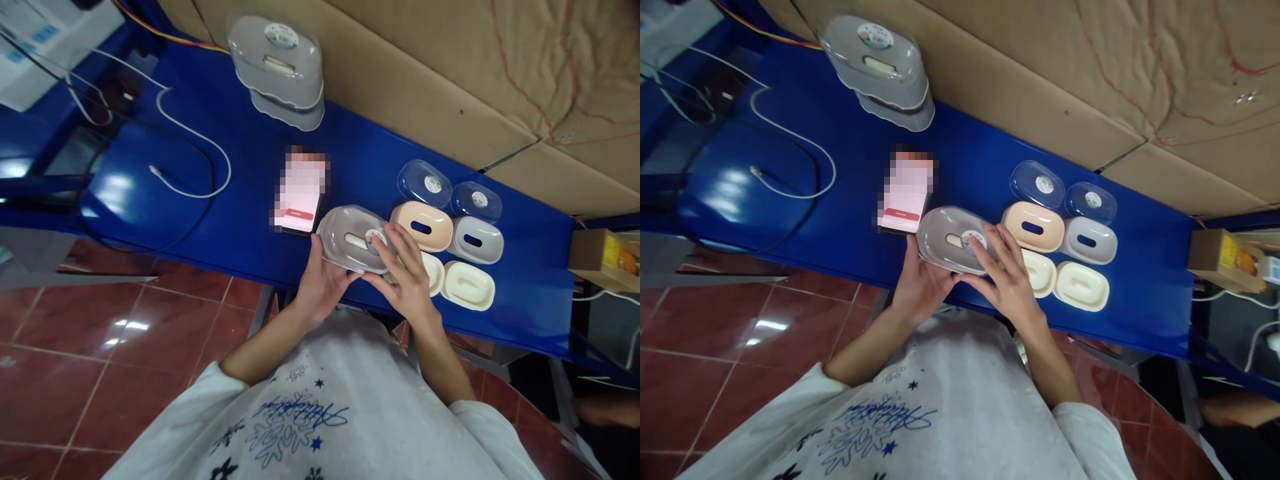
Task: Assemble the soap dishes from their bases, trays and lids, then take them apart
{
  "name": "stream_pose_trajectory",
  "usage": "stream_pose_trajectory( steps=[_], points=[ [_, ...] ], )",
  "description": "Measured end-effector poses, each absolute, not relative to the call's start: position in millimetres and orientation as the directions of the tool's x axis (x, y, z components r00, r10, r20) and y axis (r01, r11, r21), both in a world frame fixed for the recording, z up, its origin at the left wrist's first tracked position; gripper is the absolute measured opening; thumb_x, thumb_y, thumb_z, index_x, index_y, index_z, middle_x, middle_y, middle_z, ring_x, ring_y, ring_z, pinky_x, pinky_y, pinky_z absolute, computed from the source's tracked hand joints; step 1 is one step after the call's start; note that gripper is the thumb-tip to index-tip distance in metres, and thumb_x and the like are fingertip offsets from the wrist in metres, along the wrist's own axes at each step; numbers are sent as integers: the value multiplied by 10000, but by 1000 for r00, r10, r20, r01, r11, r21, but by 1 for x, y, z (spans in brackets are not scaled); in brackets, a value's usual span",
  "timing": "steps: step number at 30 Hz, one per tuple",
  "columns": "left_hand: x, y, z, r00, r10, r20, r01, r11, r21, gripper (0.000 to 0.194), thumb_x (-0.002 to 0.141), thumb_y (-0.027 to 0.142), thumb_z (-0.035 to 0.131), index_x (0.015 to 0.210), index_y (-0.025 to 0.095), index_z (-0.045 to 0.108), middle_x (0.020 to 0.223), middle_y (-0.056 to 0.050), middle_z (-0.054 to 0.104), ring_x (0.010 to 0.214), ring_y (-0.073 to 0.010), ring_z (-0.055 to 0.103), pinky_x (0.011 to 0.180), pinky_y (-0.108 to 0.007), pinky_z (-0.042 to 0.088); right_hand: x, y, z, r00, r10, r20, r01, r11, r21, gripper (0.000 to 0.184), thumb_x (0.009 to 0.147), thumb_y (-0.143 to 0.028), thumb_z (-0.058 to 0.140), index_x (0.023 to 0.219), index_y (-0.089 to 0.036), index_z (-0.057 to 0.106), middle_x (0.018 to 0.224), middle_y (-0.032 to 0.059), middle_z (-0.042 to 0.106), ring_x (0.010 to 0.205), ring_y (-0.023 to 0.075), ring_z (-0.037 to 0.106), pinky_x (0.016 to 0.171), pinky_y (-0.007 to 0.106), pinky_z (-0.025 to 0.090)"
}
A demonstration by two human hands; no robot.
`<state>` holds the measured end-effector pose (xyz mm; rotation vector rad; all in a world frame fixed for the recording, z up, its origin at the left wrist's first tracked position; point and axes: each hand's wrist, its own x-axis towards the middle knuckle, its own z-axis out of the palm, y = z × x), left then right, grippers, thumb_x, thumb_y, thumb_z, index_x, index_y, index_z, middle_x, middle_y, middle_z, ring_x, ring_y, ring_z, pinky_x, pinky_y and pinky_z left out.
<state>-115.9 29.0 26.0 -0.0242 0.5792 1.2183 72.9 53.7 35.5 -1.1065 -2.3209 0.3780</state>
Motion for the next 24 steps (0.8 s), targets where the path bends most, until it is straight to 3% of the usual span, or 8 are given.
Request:
stream_pose_trajectory(
  steps=[12, 19, 24],
  points=[
    [-111, 25, 31, 261, 899, -352, -855, 384, 349, 610, 1017, 623, 630, 1461, 207, 674, 1462, -119, 732, 1580, -406, 456, 1302, -625, 372, 94, 57, 61, -561, 771, 300, 625, 633, -457, 780, 1032, -397, 692, 1701, -483, 300, 1763, 1, 400, 1616, 386, 404, 1281, 712, 412],
    [-111, 22, 30, 284, 893, -349, -859, 399, 321, 585, 1063, 633, 537, 1451, 218, 681, 1493, -108, 712, 1571, -383, 476, 1300, -612, 393, 91, 56, 50, -559, 770, 309, 622, 635, -458, 800, 1026, -405, 698, 1704, -491, 283, 1764, 10, 396, 1631, 389, 376, 1276, 719, 419],
    [-115, 27, 26, 274, 875, -399, -866, 405, 294, 561, 1083, 604, 507, 1453, 217, 675, 1462, -107, 730, 1556, -366, 501, 1297, -596, 403, 89, 63, 48, -613, 742, 272, 614, 664, -426, 960, 972, -435, 775, 1731, -470, 188, 1755, 52, 411, 1639, 397, 357, 1275, 729, 414]
  ],
)
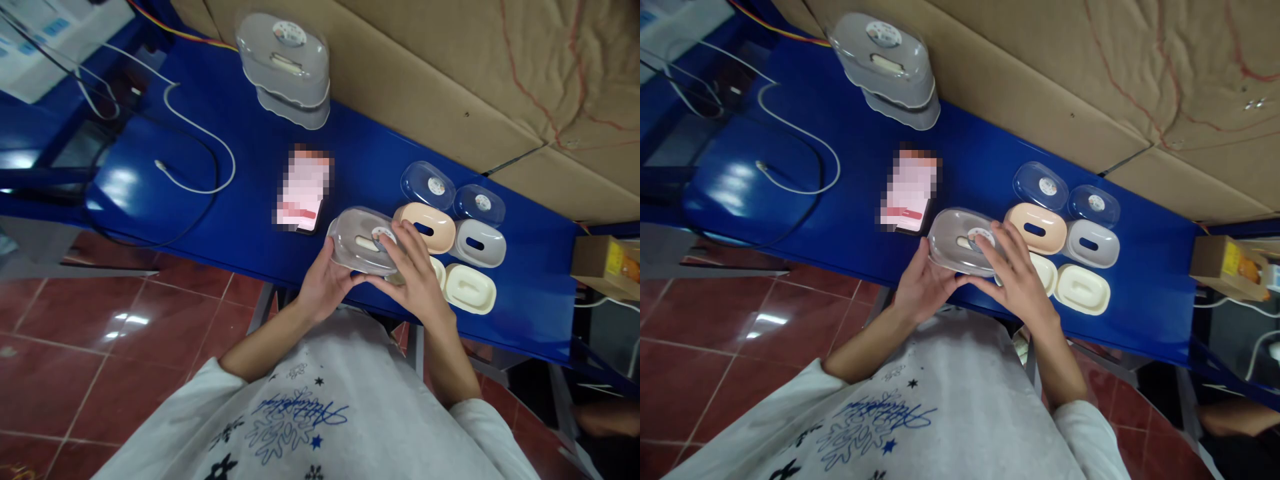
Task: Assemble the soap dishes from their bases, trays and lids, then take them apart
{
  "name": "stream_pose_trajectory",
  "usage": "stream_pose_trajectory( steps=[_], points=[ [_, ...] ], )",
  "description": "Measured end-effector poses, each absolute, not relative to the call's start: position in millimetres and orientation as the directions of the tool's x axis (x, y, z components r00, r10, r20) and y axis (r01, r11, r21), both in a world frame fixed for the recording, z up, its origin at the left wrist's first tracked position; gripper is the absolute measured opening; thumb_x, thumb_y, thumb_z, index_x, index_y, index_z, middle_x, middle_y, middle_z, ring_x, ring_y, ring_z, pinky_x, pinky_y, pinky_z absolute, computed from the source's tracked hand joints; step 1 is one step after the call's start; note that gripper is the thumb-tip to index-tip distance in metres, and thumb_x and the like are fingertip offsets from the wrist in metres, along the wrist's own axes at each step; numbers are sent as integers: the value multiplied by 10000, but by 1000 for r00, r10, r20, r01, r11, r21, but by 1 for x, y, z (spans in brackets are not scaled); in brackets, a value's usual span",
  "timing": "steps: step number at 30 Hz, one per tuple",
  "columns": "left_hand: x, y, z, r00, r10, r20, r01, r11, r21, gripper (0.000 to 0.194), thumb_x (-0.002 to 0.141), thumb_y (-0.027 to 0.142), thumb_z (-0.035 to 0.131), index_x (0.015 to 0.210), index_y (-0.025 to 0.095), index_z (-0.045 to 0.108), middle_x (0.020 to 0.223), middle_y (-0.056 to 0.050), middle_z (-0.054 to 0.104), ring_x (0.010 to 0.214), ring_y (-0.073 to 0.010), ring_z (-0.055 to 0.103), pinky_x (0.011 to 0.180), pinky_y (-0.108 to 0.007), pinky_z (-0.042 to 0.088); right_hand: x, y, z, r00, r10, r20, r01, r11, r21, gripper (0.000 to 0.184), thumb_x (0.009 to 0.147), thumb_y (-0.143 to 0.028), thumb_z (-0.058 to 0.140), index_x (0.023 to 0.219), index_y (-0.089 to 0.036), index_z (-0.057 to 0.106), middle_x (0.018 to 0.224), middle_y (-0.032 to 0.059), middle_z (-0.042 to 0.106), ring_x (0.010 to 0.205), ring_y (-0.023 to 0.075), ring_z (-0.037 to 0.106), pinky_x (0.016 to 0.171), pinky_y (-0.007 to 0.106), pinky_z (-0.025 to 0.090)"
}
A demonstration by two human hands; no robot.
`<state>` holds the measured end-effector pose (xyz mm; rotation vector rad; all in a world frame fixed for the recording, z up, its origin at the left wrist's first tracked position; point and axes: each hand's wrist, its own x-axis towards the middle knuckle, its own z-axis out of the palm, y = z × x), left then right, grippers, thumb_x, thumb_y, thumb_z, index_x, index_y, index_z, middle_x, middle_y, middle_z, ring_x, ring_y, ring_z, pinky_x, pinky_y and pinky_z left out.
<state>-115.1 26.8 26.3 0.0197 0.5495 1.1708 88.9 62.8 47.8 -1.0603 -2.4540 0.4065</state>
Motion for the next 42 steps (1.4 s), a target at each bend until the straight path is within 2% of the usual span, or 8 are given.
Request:
stream_pose_trajectory(
  steps=[8, 12, 18, 22, 26, 32, 38, 42],
  points=[
    [-112, 38, 21, 256, 898, -358, -879, 370, 301, 588, 1089, 624, 468, 1486, 224, 636, 1498, -123, 702, 1536, -302, 540, 1318, -505, 355, 78, 157, 46, -618, 765, 182, 694, 640, -330, 730, 1028, -473, 680, 1685, -345, 389, 1763, 77, 399, 1669, 362, 296, 1343, 670, 297],
    [-111, 27, 22, 266, 875, -404, -835, 419, 357, 612, 1067, 571, 543, 1581, 239, 556, 1540, -144, 671, 1530, -312, 544, 1317, -520, 335, 62, 204, 33, -597, 794, 114, 749, 603, -275, 727, 1033, -433, 664, 1688, -304, 376, 1781, 97, 362, 1681, 352, 257, 1351, 663, 251],
    [-110, 18, 22, 200, 880, -430, -788, 406, 463, 540, 1012, 457, 655, 1506, 241, 630, 1482, -133, 710, 1521, -317, 546, 1307, -526, 353, 62, 203, 43, -610, 788, 80, 749, 607, -267, 693, 1051, -385, 618, 1689, -293, 363, 1792, 94, 339, 1692, 334, 232, 1355, 665, 192],
    [-110, 16, 20, 192, 880, -435, -761, 413, 500, 471, 1012, 403, 669, 1452, 237, 671, 1472, -131, 715, 1501, -325, 566, 1304, -531, 361, 93, 144, 62, -559, 806, 195, 725, 590, -356, 574, 1095, -417, 547, 1646, -295, 441, 1670, 101, 537, 1586, 324, 450, 1294, 598, 360],
    [-114, 12, 20, 186, 863, -469, -740, 437, 512, 438, 1016, 375, 670, 1429, 230, 690, 1468, -135, 717, 1484, -333, 584, 1302, -547, 372, 129, 58, 58, -568, 792, 226, 709, 610, -353, 418, 1044, -386, 680, 1456, -334, 630, 1245, 74, 800, 1157, 317, 748, 997, 512, 577],
    [-105, 3, 19, 218, 837, -502, -720, 485, 496, 436, 995, 338, 700, 1410, 205, 705, 1498, -141, 699, 1527, -325, 543, 1356, -510, 284, 144, -1, 32, -506, 848, 156, 798, 529, -288, 322, 1050, -237, 661, 1362, -307, 704, 1168, 76, 821, 1032, 304, 780, 847, 482, 588],
    [-81, -4, 22, 319, 830, -457, -787, 501, 360, 474, 943, 385, 744, 1384, 217, 712, 1513, -101, 695, 1559, -331, 499, 1343, -498, 329, 120, 8, 51, -514, 804, 300, 648, 593, -478, 450, 1046, -254, 689, 1485, -324, 618, 1220, 57, 808, 1079, 267, 764, 939, 464, 604],
    [-78, -4, 28, 346, 818, -460, -852, 479, 212, 591, 931, 391, 730, 1481, 198, 632, 1460, -126, 724, 1533, -374, 523, 1313, -571, 373, 130, 41, 59, -532, 779, 332, 628, 626, -462, 445, 1093, -337, 609, 1536, -298, 592, 1329, 84, 775, 1216, 277, 732, 1039, 468, 581]
  ],
)
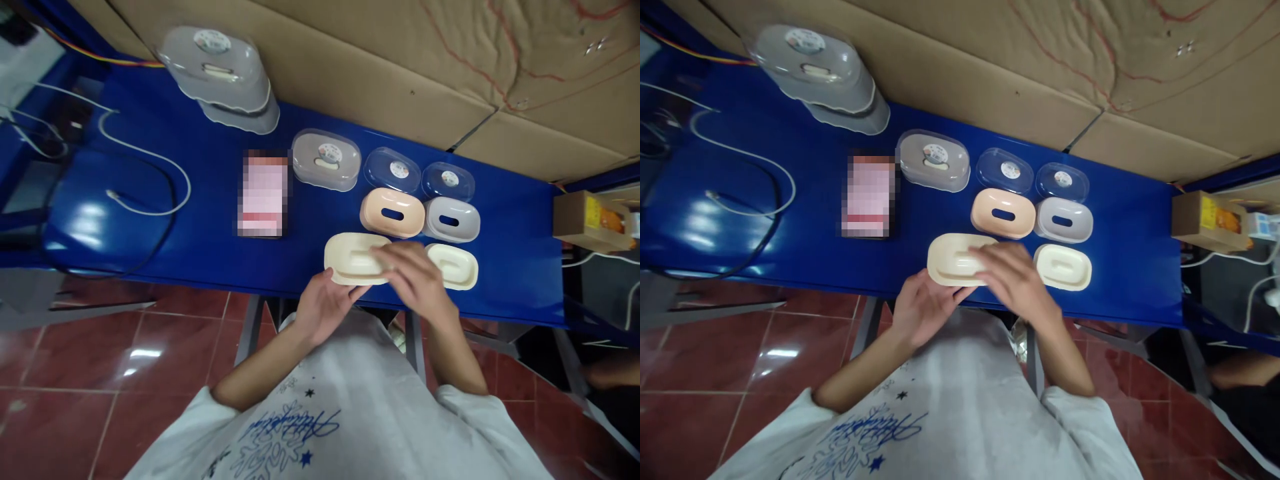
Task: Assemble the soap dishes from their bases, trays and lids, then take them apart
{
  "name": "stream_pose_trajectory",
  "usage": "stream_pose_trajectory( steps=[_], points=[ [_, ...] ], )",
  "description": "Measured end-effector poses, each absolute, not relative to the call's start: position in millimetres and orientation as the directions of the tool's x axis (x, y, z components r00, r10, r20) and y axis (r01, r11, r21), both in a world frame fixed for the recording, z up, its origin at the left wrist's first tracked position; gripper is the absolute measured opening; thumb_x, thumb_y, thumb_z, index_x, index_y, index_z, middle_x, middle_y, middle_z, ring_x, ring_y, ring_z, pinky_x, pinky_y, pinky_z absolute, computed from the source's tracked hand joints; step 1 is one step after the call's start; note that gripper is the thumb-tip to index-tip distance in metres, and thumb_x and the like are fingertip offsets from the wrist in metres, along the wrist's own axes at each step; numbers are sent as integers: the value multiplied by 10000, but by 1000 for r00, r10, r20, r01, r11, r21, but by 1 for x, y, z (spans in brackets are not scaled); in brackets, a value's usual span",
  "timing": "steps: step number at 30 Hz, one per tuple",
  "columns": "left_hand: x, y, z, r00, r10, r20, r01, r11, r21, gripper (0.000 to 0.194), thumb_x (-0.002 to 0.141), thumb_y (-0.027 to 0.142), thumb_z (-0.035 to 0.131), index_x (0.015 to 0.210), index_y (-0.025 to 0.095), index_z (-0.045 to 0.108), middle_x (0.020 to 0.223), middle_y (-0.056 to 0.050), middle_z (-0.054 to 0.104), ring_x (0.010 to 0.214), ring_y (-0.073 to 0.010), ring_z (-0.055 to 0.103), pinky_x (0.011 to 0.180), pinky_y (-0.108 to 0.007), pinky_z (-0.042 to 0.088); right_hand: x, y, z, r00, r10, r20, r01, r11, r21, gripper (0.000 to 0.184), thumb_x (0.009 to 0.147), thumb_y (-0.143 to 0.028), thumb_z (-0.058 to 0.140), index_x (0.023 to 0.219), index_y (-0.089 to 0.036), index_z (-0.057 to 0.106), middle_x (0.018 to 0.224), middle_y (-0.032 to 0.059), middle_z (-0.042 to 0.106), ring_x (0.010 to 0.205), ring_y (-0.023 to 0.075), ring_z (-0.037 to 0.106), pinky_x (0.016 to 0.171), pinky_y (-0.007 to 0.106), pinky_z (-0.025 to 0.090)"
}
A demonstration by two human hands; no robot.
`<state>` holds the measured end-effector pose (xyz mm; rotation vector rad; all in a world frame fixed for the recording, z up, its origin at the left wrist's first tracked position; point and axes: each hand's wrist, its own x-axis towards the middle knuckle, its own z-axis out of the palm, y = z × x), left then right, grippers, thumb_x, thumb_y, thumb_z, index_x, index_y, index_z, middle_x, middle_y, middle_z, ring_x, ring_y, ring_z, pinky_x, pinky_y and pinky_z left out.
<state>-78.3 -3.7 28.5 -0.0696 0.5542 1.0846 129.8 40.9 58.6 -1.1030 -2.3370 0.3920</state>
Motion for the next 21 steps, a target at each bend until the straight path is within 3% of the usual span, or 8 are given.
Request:
stream_pose_trajectory(
  steps=[3, 6, 9, 14, 21],
  points=[
    [-84, -4, 30, 309, 815, -490, -875, 446, 191, 643, 949, 339, 691, 1569, 244, 548, 1483, -103, 713, 1538, -366, 519, 1319, -601, 354, 149, 73, 45, -411, 852, 323, 799, 508, -323, 432, 1101, -327, 576, 1524, -248, 616, 1445, 122, 727, 1363, 324, 666, 1144, 524, 518],
    [-89, -5, 26, 295, 805, -514, -870, 449, 203, 635, 959, 322, 670, 1576, 240, 542, 1483, -104, 713, 1541, -366, 516, 1324, -607, 341, 159, 88, 28, -420, 861, 286, 847, 485, -216, 360, 1105, -305, 556, 1428, -236, 700, 1382, 110, 769, 1310, 323, 703, 1134, 530, 524],
    [-87, -3, 23, 304, 802, -514, -865, 458, 204, 636, 964, 337, 668, 1579, 237, 541, 1495, -105, 706, 1562, -368, 489, 1328, -606, 331, 151, 77, 27, -382, 851, 361, 846, 479, -236, 342, 1099, -239, 554, 1397, -243, 721, 1291, 94, 807, 1201, 294, 749, 1062, 485, 554],
    [-77, 5, 23, 344, 814, -468, -850, 482, 213, 630, 976, 424, 679, 1562, 220, 567, 1517, -106, 693, 1587, -362, 456, 1339, -571, 323, 125, 30, 51, -397, 808, 436, 734, 565, -377, 440, 1042, -150, 645, 1465, -269, 665, 1285, 74, 808, 1163, 270, 752, 1006, 440, 555],
    [-72, 13, 31, 350, 842, -410, -832, 481, 276, 585, 1011, 466, 668, 1528, 200, 605, 1453, -122, 732, 1522, -355, 544, 1315, -544, 381, 120, 9, 56, -549, 754, 360, 690, 652, -313, 435, 1041, -84, 620, 1443, -241, 669, 1304, 57, 810, 1159, 240, 752, 1023, 426, 523]
  ],
)
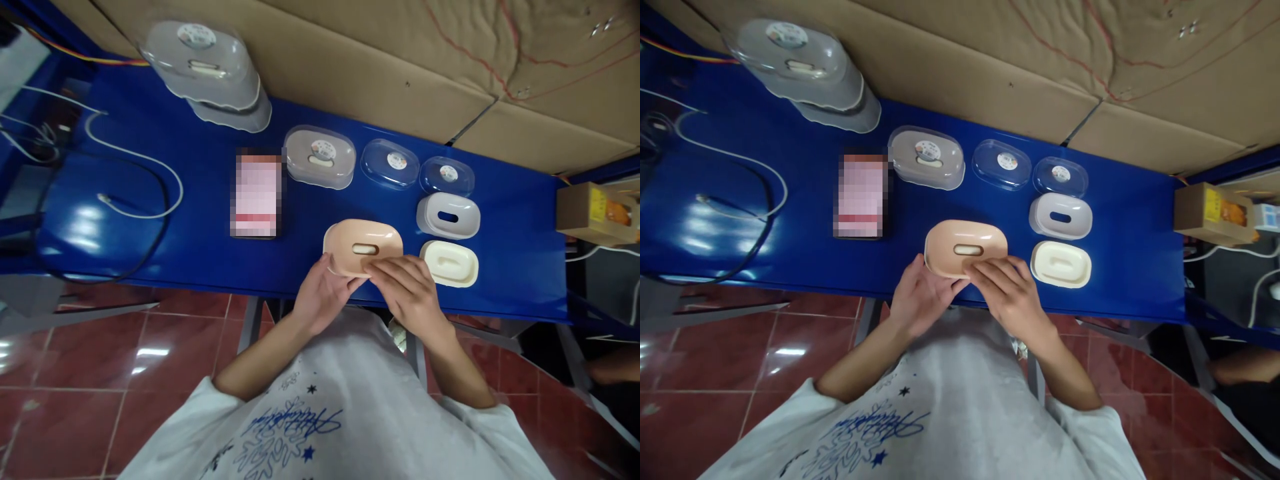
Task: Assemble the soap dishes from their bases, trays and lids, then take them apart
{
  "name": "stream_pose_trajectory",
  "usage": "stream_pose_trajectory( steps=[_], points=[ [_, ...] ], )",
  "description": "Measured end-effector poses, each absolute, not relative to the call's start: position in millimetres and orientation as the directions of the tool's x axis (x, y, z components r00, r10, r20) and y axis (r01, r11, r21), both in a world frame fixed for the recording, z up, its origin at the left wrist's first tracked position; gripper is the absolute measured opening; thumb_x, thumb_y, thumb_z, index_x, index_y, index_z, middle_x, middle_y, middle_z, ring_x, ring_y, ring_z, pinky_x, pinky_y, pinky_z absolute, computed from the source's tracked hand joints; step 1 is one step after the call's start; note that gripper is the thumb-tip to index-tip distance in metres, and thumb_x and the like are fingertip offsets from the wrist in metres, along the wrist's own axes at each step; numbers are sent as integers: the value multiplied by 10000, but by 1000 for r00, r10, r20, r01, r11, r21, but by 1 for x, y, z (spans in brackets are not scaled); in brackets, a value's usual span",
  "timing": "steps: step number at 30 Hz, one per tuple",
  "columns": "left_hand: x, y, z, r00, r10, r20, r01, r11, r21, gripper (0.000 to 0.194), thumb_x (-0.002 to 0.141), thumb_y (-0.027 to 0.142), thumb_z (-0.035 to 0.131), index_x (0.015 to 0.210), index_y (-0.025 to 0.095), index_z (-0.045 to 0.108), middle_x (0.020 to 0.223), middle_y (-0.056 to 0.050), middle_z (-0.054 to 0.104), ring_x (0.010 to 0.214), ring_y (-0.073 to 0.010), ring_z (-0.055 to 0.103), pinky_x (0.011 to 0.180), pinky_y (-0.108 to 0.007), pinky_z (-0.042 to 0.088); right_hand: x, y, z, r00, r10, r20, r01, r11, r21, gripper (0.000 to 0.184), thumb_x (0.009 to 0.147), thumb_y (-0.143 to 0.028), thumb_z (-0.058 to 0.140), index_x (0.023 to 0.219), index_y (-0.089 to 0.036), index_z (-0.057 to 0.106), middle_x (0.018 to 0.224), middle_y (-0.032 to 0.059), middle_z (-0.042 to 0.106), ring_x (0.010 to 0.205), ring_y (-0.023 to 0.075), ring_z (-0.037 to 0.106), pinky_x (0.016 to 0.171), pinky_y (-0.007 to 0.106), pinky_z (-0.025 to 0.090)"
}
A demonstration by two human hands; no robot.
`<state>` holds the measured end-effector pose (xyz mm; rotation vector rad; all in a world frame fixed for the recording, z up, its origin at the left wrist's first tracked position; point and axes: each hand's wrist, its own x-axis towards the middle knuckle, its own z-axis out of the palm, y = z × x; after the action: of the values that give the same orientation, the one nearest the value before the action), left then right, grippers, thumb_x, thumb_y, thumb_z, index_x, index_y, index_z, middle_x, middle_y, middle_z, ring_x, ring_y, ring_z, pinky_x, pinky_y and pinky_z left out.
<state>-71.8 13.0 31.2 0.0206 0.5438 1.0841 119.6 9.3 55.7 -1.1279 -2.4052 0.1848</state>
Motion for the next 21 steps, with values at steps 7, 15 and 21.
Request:
stream_pose_trajectory(
  steps=[7, 15, 21],
  points=[
    [-74, 17, 30, 307, 836, -455, -830, 468, 302, 573, 1063, 369, 624, 1591, 170, 527, 1429, -133, 745, 1488, -304, 590, 1313, -481, 390, 114, 18, 46, -595, 734, 328, 694, 675, -251, 377, 1055, -137, 639, 1423, -212, 662, 1338, 79, 794, 1189, 241, 736, 1065, 432, 501],
    [-74, 27, 15, 310, 797, -518, -834, 489, 254, 458, 1042, 285, 663, 1492, 225, 596, 1473, -129, 722, 1446, -306, 636, 1297, -525, 407, 135, 56, 38, -618, 735, 280, 640, 677, -363, 374, 1077, -244, 623, 1446, -280, 671, 1301, 62, 808, 1164, 254, 750, 973, 432, 553],
    [-72, 26, 13, 218, 809, -545, -837, 442, 321, 330, 1014, 257, 701, 1334, 198, 647, 1441, -152, 736, 1386, -341, 681, 1280, -571, 425, 157, 165, 42, -420, 870, 257, 798, 489, -353, 481, 1095, -378, 545, 1562, -271, 580, 1618, 123, 595, 1521, 334, 532, 1245, 573, 410]
  ],
)
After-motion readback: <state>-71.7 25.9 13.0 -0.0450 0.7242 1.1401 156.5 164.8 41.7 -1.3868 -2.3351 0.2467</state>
